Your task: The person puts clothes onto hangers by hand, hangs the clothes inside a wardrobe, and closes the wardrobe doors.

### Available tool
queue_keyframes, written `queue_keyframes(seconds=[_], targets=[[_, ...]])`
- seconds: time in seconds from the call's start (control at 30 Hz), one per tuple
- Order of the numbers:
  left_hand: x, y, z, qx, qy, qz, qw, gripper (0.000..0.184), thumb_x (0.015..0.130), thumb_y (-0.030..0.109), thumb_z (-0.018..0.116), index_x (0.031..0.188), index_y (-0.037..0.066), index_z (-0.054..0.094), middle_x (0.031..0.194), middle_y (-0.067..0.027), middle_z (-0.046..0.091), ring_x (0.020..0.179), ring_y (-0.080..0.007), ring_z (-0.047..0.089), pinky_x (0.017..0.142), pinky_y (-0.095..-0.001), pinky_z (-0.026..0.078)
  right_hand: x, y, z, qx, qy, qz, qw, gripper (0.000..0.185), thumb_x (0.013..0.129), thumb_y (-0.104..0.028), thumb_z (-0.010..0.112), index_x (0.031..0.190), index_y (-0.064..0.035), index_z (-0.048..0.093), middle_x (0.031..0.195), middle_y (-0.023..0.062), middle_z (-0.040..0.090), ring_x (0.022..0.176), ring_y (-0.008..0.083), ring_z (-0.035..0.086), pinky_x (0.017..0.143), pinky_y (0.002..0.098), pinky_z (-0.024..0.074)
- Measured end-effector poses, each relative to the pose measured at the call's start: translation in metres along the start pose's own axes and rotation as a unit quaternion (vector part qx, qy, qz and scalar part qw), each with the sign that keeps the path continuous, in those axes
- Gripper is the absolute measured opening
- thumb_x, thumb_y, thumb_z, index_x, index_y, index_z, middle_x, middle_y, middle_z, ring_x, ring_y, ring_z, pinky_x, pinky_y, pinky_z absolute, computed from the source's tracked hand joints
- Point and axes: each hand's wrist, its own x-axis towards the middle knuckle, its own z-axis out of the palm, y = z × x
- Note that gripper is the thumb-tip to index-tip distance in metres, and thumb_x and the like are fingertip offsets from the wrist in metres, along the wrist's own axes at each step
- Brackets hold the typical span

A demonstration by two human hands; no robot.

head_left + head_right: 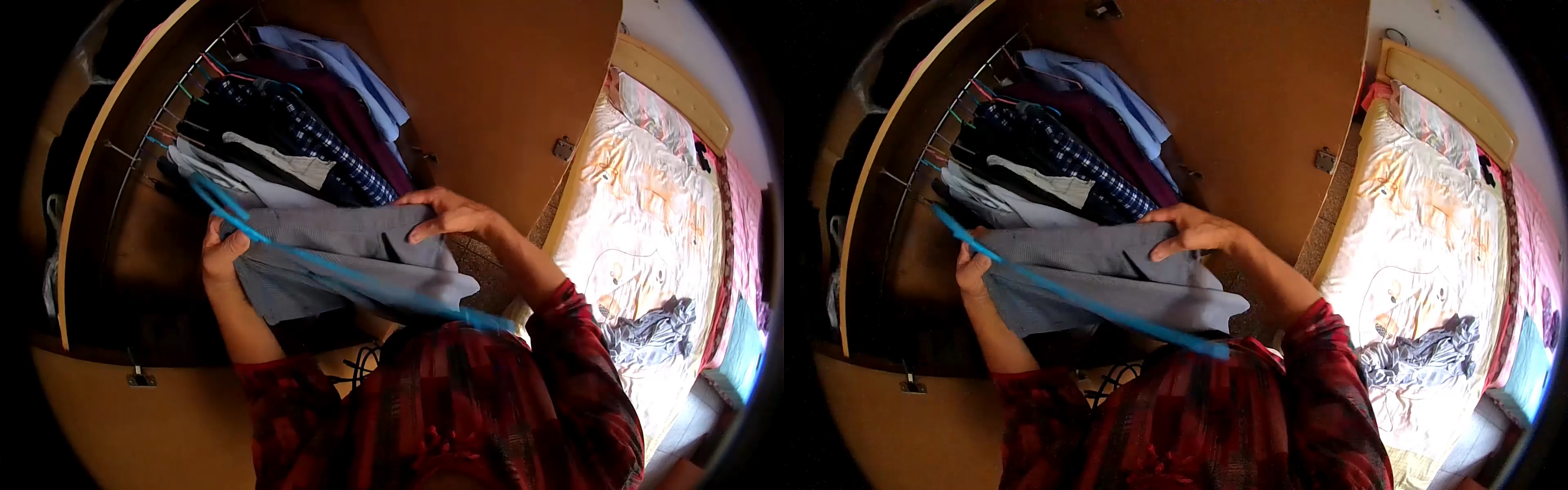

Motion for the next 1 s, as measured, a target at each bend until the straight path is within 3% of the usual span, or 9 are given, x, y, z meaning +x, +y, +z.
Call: queue_keyframes(seconds=[0.2,0.27,0.43,0.53,0.67,0.73,0.83,0.93,1.0], targets=[[0.004,0.028,0.057,0.102,0.068,-0.141,0.982,0.031,0.076,0.022,0.067,0.092,-0.004,0.060,0.079,-0.0024,0.059,0.070,-0.0124,0.053,0.070,-0.0258,0.043,-0.025,-0.010,-0.053,-0.409,0.273,-0.008,0.870,0.024,0.072,-0.010,0.067,0.094,-0.0025,0.058,0.080,0.0138,0.061,0.074,0.0250,0.061,0.066,0.0345,0.0481],[0.014,0.026,0.060,0.366,-0.049,-0.114,0.922,0.033,0.079,0.026,0.063,0.085,-0.006,0.062,0.072,-0.0060,0.061,0.066,-0.0135,0.054,0.064,-0.0284,0.043,-0.028,-0.042,-0.062,-0.374,0.333,0.003,0.866,0.018,0.072,-0.007,0.066,0.087,-0.0003,0.058,0.074,0.0144,0.060,0.067,0.0248,0.061,0.061,0.0363,0.0469],[0.023,-0.016,0.065,0.328,0.033,-0.062,0.942,0.039,0.082,0.032,0.061,0.081,-0.007,0.061,0.065,-0.0090,0.059,0.060,-0.0147,0.052,0.060,-0.0300,0.043,-0.032,-0.064,-0.056,-0.438,0.316,-0.067,0.839,0.020,0.071,-0.007,0.067,0.087,0.0004,0.058,0.070,0.0172,0.060,0.064,0.0274,0.062,0.059,0.0348,0.0482],[0.022,-0.026,0.085,0.283,0.141,-0.078,0.945,0.037,0.084,0.031,0.060,0.082,-0.006,0.061,0.064,-0.0106,0.059,0.059,-0.0162,0.052,0.059,-0.0314,0.043,-0.034,-0.071,-0.003,-0.424,0.303,0.022,0.853,0.027,0.073,-0.010,0.065,0.097,-0.0037,0.055,0.073,0.0197,0.061,0.067,0.0364,0.061,0.060,0.0387,0.0498],[0.019,-0.028,0.107,0.295,0.213,0.028,0.931,0.034,0.084,0.030,0.059,0.085,-0.004,0.062,0.070,-0.0187,0.061,0.062,-0.0230,0.058,0.061,-0.0331,0.045,-0.030,-0.037,0.079,-0.296,0.058,-0.056,0.952,0.051,0.079,-0.014,0.061,0.126,-0.0047,0.042,0.093,0.0163,0.061,0.079,0.0321,0.061,0.069,0.0375,0.0509],[0.016,-0.020,0.109,0.285,0.192,0.114,0.932,0.030,0.083,0.026,0.061,0.084,-0.004,0.062,0.071,-0.0186,0.060,0.062,-0.0257,0.058,0.060,-0.0334,0.045,-0.030,-0.057,0.077,-0.403,-0.059,-0.095,0.908,0.042,0.076,-0.009,0.062,0.116,-0.0029,0.051,0.094,0.0143,0.062,0.078,0.0277,0.062,0.069,0.0355,0.0518],[0.012,-0.010,0.097,0.288,0.169,0.126,0.934,0.027,0.082,0.022,0.063,0.080,-0.005,0.060,0.066,-0.0156,0.058,0.058,-0.0239,0.055,0.057,-0.0324,0.043,-0.026,-0.088,0.042,-0.466,0.052,-0.280,0.838,0.022,0.071,-0.007,0.061,0.093,-0.0033,0.063,0.088,0.0103,0.063,0.078,0.0230,0.062,0.061,0.0336,0.0514],[0.009,-0.006,0.090,0.279,0.169,0.187,0.927,0.024,0.081,0.019,0.064,0.076,-0.004,0.058,0.063,-0.0133,0.055,0.055,-0.0217,0.052,0.054,-0.0307,0.041,-0.024,-0.142,0.020,-0.535,0.222,-0.249,0.777,0.026,0.073,-0.006,0.062,0.099,-0.0039,0.060,0.087,0.0094,0.058,0.080,0.0267,0.057,0.065,0.0347,0.0503],[0.009,-0.003,0.085,0.268,0.144,0.235,0.923,0.022,0.080,0.016,0.064,0.075,-0.004,0.058,0.065,-0.0125,0.056,0.055,-0.0204,0.052,0.053,-0.0295,0.041,-0.010,-0.154,0.011,-0.599,0.220,-0.264,0.723,0.027,0.075,-0.007,0.062,0.102,-0.0038,0.059,0.088,0.0100,0.057,0.081,0.0278,0.056,0.065,0.0352,0.0492]])
